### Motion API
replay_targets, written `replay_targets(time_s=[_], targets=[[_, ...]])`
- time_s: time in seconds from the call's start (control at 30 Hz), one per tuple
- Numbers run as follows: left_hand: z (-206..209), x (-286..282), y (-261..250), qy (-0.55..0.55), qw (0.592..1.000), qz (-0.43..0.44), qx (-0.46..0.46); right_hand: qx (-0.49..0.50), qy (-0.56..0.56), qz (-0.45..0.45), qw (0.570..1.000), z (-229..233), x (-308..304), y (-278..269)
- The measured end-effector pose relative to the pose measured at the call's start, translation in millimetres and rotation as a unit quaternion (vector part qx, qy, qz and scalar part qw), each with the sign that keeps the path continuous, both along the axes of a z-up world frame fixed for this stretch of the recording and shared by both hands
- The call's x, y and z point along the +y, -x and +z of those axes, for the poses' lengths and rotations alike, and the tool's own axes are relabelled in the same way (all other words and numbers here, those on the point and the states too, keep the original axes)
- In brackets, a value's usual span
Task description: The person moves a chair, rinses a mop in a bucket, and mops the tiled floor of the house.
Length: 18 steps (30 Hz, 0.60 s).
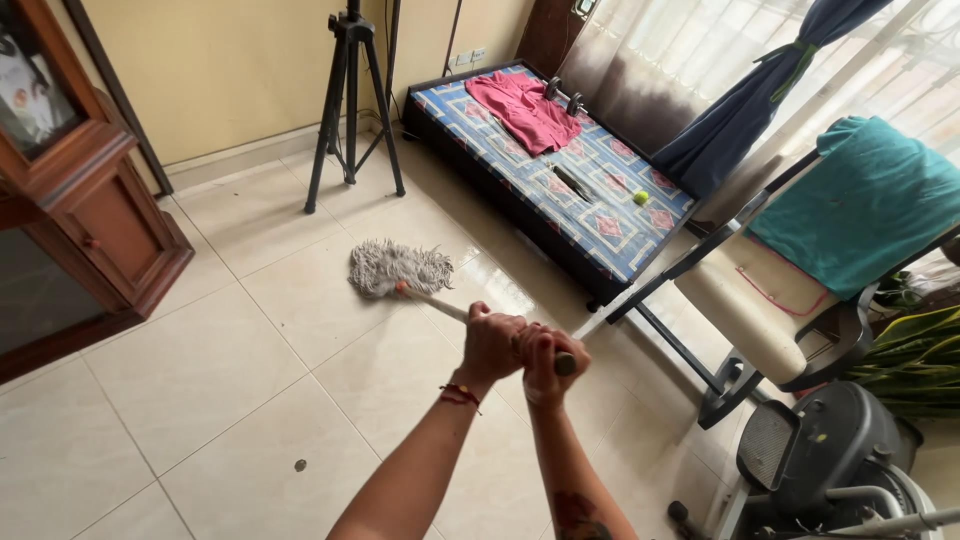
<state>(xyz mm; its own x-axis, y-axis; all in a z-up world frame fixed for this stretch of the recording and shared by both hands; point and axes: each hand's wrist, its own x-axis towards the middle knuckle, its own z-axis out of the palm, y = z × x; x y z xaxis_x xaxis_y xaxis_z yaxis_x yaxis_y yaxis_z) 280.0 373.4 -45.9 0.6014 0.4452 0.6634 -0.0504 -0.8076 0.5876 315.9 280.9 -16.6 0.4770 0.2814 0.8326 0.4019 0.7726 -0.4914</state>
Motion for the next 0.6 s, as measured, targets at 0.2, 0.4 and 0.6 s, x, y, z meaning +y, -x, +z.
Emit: replay_targets(time_s=[0.2, 0.4, 0.6], targets=[[-118, 80, -45, 0.044, 0.994, 0.028, 0.097, 0.019, 0.169, -0.178, 0.969, -118, 85, -47], [-138, 60, 18, 0.150, 0.946, 0.050, 0.283, 0.150, 0.323, -0.102, 0.929, -149, 73, 2], [-120, -30, 56, 0.119, 0.940, 0.007, 0.320, 0.129, 0.297, -0.158, 0.933, -130, -44, 38]])
